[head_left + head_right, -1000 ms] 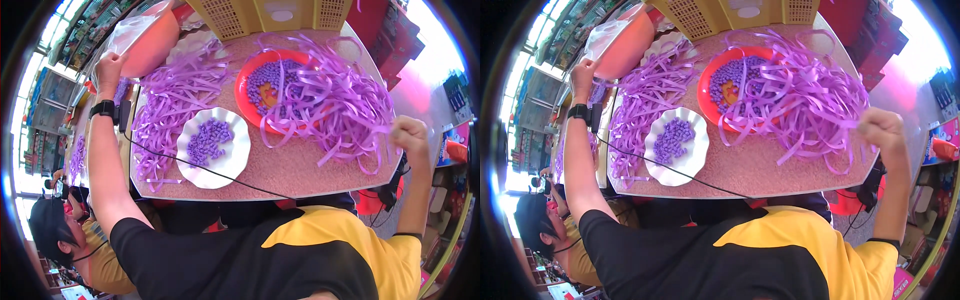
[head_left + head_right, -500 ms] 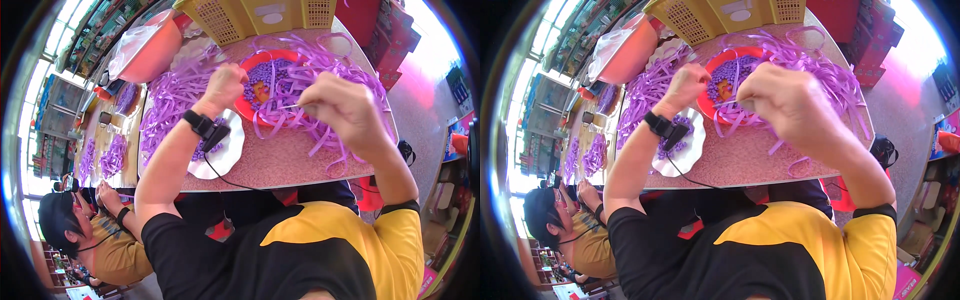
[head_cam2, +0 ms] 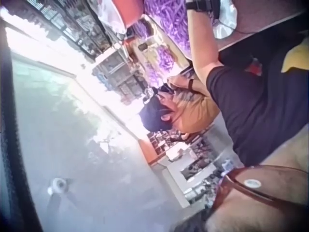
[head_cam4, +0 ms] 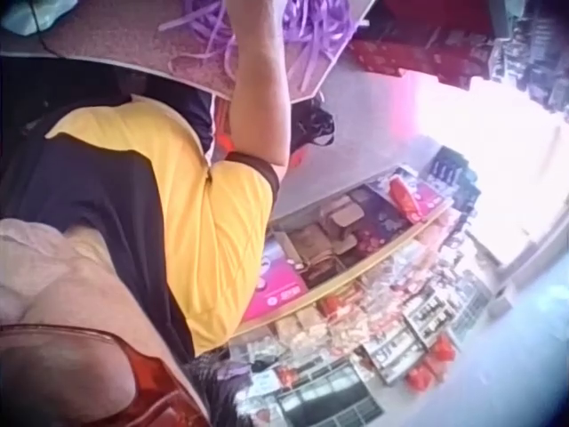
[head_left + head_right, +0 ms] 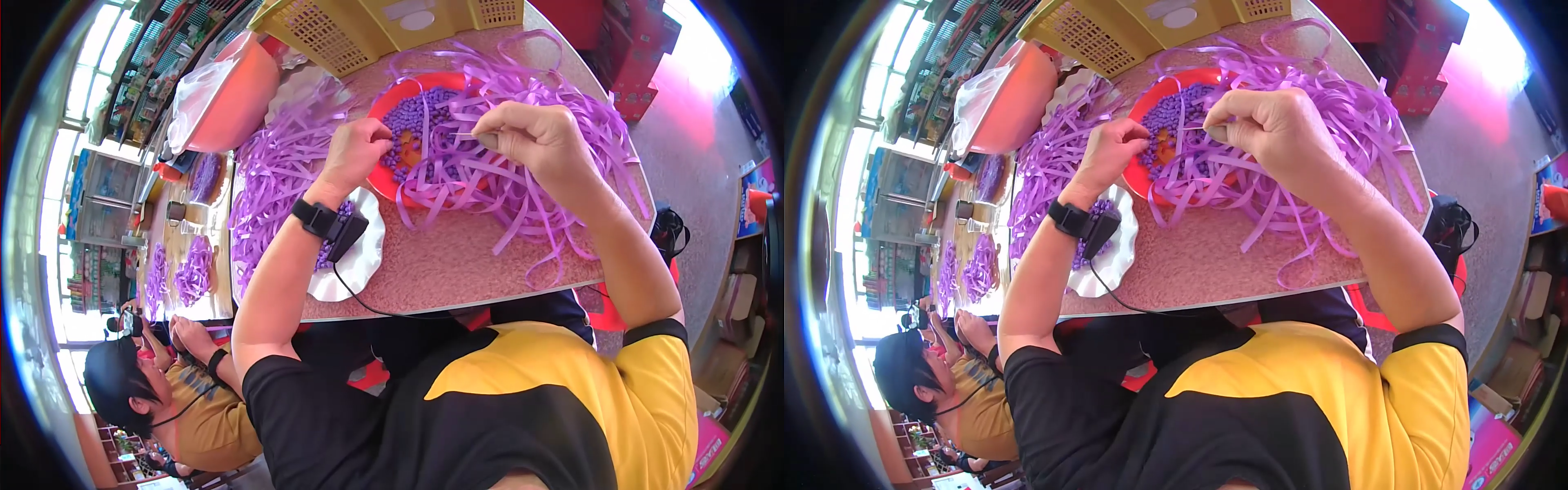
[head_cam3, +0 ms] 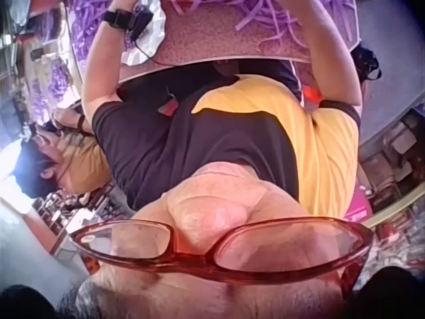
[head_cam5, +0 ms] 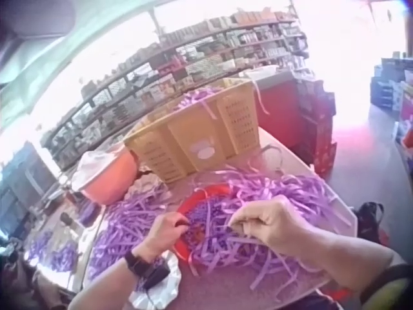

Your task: Assembling small toy components using purple ribbons and plastic pieces at a factory workstation.

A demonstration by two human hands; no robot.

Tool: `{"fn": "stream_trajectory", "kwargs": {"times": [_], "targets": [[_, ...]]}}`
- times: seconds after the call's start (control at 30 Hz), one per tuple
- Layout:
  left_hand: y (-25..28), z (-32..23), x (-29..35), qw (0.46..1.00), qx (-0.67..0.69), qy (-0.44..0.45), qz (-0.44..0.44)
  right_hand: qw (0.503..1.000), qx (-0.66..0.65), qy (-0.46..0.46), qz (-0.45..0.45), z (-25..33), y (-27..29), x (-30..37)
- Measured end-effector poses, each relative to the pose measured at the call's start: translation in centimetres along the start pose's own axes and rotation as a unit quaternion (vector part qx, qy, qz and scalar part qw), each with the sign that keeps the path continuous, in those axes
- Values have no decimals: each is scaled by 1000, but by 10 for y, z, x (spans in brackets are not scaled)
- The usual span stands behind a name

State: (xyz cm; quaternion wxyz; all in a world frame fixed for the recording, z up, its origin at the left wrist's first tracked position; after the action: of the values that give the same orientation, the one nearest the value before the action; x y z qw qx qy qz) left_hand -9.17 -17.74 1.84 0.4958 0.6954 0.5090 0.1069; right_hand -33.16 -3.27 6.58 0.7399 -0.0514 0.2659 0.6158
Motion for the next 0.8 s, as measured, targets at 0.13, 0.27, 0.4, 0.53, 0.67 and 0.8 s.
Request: {"fn": "stream_trajectory", "kwargs": {"times": [0.13,0.27,0.4,0.53,0.67,0.8], "targets": [[-3,-6,2,1000,-8,10,14,1000,15,4,-16,-3,5,-2],[-6,-5,4,1000,-3,-7,17,1000,25,9,-17,-2,4,-2],[-6,-18,7,999,-8,1,31,999,43,22,-19,-4,3,0],[-4,-28,11,999,-34,-32,21,998,41,43,-16,-2,2,0],[-5,-29,14,999,-9,-42,24,997,46,55,-12,2,-1,2],[-5,-38,15,998,1,-55,9,997,50,57,-12,4,-1,3]]}}
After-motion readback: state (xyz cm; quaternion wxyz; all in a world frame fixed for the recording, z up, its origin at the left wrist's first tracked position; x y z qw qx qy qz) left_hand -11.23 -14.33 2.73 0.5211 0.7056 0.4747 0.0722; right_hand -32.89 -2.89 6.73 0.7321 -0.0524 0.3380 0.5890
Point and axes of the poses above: each hand's wrist, its own x-axis away from the middle knuckle, its own y-axis out of the back of the hand, z = x × y, the point moved 5 cm from there along -x, towards the middle knuckle, and after that the axes turned 11 degrees about -z, right-handed, at the moved point
